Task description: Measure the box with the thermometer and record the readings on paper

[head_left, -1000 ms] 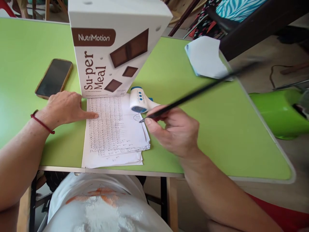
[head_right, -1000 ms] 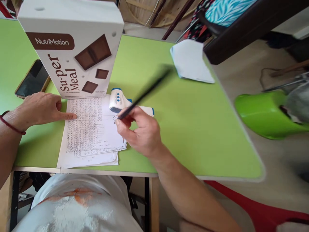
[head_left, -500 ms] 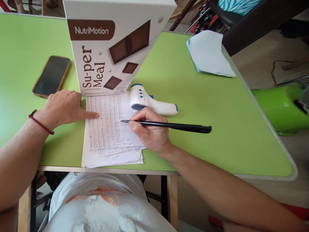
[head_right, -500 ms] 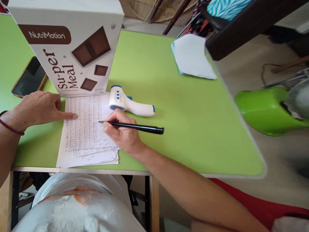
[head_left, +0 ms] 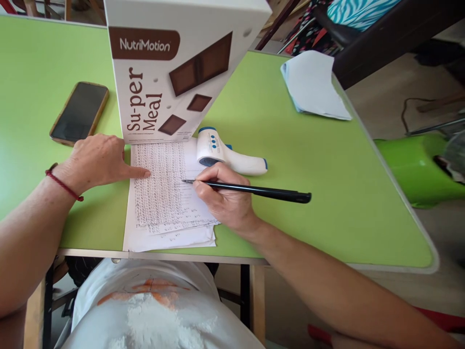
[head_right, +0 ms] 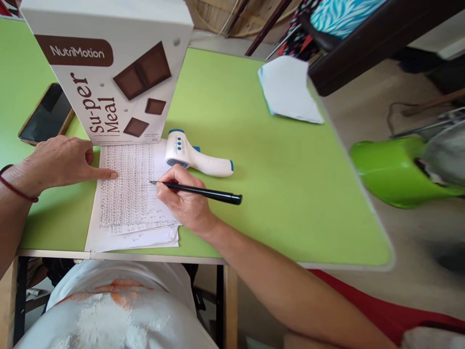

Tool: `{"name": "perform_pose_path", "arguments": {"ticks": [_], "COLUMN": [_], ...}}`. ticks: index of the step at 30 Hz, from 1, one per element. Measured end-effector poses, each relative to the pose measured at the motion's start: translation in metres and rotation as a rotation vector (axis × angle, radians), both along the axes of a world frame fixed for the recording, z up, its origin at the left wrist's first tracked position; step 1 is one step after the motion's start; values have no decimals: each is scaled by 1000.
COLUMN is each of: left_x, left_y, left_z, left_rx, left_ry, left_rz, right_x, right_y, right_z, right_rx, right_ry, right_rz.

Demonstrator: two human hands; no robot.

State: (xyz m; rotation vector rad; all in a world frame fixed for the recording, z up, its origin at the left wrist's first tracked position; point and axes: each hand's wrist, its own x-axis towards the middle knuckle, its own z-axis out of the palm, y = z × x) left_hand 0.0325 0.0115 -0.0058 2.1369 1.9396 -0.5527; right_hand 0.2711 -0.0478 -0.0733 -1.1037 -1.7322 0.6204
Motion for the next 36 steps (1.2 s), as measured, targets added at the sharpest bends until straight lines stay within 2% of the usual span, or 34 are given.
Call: {"name": "perform_pose_path", "arguments": {"ticks": [12,22,36], "left_x": [0,-1,-2], "left_y": [-1,-1,-1], "left_z": [1,0,-1], "left_rx": [10,19,16], "left_ry": [-16,-17,-7], "left_rz": [-17,-39,-30], "right_x": [0,-1,2], "right_y": [-1,0,0], "right_z": [2,2,4], "right_rx": [-88,-35,-82], "right_ry": [9,26,-12], "right_rz": [19,-1,27]}}
